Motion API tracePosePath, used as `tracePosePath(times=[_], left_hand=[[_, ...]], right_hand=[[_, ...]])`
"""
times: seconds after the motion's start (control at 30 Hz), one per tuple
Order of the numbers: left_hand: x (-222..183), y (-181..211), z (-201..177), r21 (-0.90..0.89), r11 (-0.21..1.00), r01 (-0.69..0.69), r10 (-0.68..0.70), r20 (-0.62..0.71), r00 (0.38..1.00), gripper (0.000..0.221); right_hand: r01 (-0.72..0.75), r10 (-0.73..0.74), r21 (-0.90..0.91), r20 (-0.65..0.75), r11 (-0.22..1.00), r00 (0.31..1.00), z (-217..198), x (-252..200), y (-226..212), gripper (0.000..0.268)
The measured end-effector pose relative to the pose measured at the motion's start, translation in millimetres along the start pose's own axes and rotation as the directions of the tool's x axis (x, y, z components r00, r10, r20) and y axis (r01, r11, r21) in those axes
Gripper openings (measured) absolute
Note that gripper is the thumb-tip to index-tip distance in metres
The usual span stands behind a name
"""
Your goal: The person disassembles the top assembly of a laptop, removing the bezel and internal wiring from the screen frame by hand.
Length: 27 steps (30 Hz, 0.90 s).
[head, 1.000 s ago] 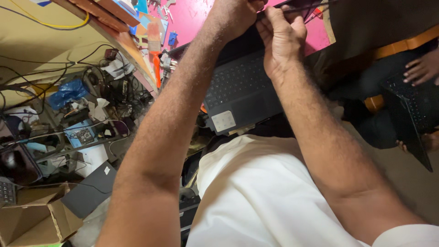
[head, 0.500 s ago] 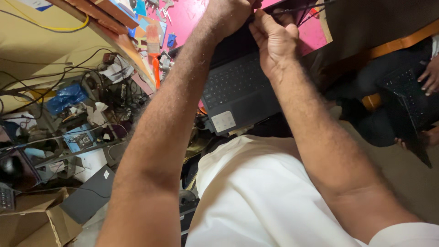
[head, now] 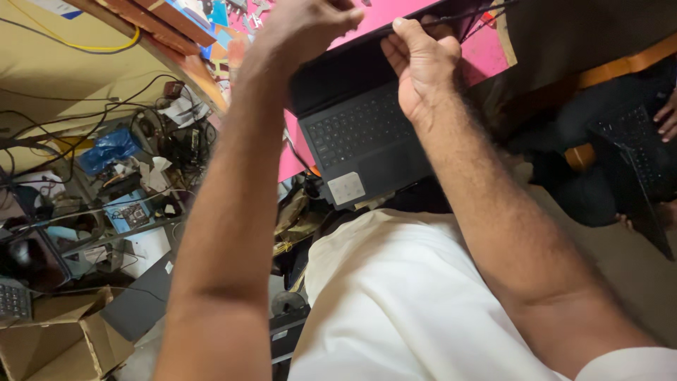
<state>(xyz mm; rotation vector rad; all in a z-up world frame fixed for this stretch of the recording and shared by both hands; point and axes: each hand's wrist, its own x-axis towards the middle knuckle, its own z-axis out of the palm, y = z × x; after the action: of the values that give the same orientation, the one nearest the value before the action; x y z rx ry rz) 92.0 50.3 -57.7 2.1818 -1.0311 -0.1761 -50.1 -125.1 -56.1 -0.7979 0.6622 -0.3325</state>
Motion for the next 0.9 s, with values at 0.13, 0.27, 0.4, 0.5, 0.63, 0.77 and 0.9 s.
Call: tracePosePath(times=[0.13, 0.27, 0.4, 0.5, 0.63, 0.77, 0.9], left_hand=[[-36, 36, -25, -0.452, 0.845, 0.285, -0.268, 0.104, 0.958, 0.021], [-42, 56, -23, -0.366, 0.897, 0.248, -0.277, -0.028, 0.960, 0.018], [-44, 64, -22, -0.371, 0.899, 0.234, -0.281, -0.079, 0.956, 0.015], [-44, 66, -16, -0.358, 0.911, 0.207, -0.271, -0.139, 0.953, 0.016], [-44, 61, -6, -0.378, 0.906, 0.193, -0.276, -0.179, 0.945, 0.018], [-39, 52, 5, -0.333, 0.933, 0.136, -0.209, -0.193, 0.959, 0.018], [-36, 41, 11, -0.306, 0.938, 0.164, -0.211, -0.128, 0.969, 0.024]], right_hand=[[0.036, -0.030, 0.086, -0.065, 0.996, 0.997, 8, 0, 12, 0.038], [0.111, -0.107, 0.035, -0.098, 0.993, 0.989, 14, -10, 15, 0.036], [0.112, -0.117, -0.036, -0.170, 0.993, 0.979, 22, -17, 17, 0.039], [0.077, -0.087, -0.061, -0.190, 0.995, 0.978, 22, -12, 17, 0.038], [0.031, -0.036, -0.031, -0.178, 0.999, 0.983, 14, -3, 19, 0.034], [0.026, -0.020, 0.049, -0.118, 0.998, 0.993, 0, 3, 19, 0.032], [0.025, -0.025, 0.069, 0.003, 0.997, 1.000, -14, 3, 23, 0.030]])
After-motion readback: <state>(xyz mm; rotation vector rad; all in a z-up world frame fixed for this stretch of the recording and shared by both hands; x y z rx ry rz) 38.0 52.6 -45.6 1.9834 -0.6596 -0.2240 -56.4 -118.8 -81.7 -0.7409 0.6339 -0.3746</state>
